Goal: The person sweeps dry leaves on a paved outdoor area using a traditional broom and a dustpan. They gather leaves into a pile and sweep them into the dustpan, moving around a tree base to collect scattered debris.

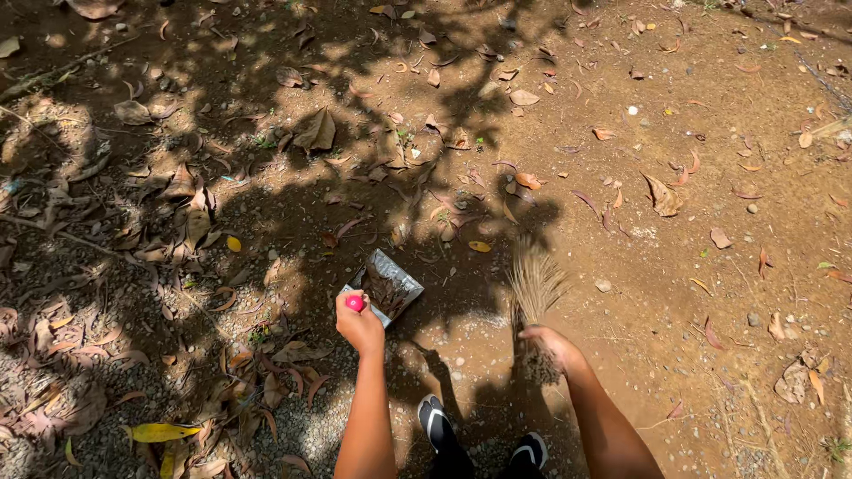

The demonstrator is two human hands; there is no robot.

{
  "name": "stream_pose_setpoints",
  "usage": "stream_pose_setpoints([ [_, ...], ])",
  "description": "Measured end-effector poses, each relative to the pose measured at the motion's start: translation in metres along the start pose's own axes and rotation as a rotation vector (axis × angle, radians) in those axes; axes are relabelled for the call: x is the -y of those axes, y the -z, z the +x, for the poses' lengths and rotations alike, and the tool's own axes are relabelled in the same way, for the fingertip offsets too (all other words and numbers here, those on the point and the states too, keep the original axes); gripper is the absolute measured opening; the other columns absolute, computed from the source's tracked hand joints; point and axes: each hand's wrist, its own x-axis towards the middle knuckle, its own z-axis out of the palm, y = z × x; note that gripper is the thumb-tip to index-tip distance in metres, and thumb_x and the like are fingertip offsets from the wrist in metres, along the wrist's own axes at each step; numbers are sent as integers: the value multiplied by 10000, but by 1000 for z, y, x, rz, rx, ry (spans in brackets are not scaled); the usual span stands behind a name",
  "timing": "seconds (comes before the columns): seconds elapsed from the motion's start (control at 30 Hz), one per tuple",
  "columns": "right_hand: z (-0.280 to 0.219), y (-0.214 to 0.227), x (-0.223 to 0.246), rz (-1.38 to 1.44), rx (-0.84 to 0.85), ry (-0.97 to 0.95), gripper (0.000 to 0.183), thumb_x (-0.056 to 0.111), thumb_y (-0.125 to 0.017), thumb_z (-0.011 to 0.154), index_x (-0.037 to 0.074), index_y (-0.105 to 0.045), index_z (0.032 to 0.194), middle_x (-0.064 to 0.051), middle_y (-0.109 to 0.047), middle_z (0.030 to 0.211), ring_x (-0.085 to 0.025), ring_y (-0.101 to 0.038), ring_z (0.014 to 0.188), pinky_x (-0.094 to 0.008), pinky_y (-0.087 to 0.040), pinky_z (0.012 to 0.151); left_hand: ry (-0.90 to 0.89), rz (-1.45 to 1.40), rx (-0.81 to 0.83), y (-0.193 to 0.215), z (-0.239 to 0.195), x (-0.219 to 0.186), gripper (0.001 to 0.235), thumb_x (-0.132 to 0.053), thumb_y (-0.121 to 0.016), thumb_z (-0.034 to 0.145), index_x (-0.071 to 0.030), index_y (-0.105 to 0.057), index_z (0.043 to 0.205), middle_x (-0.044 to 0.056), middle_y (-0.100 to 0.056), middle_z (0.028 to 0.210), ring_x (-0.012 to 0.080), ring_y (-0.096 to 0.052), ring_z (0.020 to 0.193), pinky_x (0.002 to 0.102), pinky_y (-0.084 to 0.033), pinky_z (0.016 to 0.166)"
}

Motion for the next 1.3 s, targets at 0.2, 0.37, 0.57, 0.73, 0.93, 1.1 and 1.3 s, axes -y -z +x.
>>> stream_pose_setpoints([
  [0.2, -1, -112, 62, 272, 439, -86, 504, 70, -720, 821, 101, -504, 1275, -91, -681, 872, -176, -671, 681, -326, -561, 573, -45, -84, -86, 17, 26, 45, 207, 70, -719, 838, -38, -630, 990, 95, -702, 935, 228, -666, 848, 339, -549, 811],
  [0.37, -36, -80, 89, 81, 410, 4, 978, 127, -738, 752, 189, -265, 1605, -100, -723, 973, -171, -671, 715, -317, -573, 606, -4, -25, -153, 25, 37, 61, 196, 76, -717, 848, -28, -593, 959, 96, -696, 906, 224, -655, 823, 330, -545, 799],
  [0.57, 13, 17, 66, 78, -144, 8, 1006, 179, -776, 684, 49, -330, 1576, -257, -623, 1192, -355, -625, 975, -431, -541, 772, -30, 22, -143, 27, 46, 58, 179, 74, -716, 858, -16, -597, 957, 110, -683, 908, 222, -638, 816, 350, -529, 788],
  [0.73, 69, 11, 60, 98, -92, -252, 1058, 223, -808, 628, -67, -383, 1553, -388, -540, 1374, -508, -587, 1191, -526, -515, 910, 81, -129, -93, 21, 43, 102, 180, 99, -657, 853, -6, -566, 967, 70, -630, 931, 204, -611, 833, 335, -557, 759],
  [0.93, 80, -63, 80, -392, 133, 2, 1160, 118, -855, 630, 139, -228, 1606, -156, -442, 1531, -294, -493, 1376, -396, -420, 1147, 248, -896, -41, 6, 50, 103, 181, 86, -633, 867, -27, -607, 1007, 44, -657, 1001, 153, -637, 924, 308, -559, 846],
  [1.1, 45, -18, 91, -269, 194, 124, 1148, 161, -835, 580, 141, -303, 1597, -185, -594, 1461, -286, -567, 1326, -376, -404, 1145, 32, 8, -44, -10, 31, 27, 166, 54, -721, 874, -38, -621, 968, 87, -699, 923, 199, -659, 833, 334, -545, 808],
  [1.3, 27, 112, 65, -110, -253, 145, 1101, 157, -862, 619, 148, -314, 1575, -134, -503, 1464, -262, -504, 1325, -376, -383, 1118, -56, 22, 47, -72, 19, -20, 162, 57, -734, 871, -37, -636, 960, 102, -721, 919, 231, -682, 833, 362, -542, 804],
])
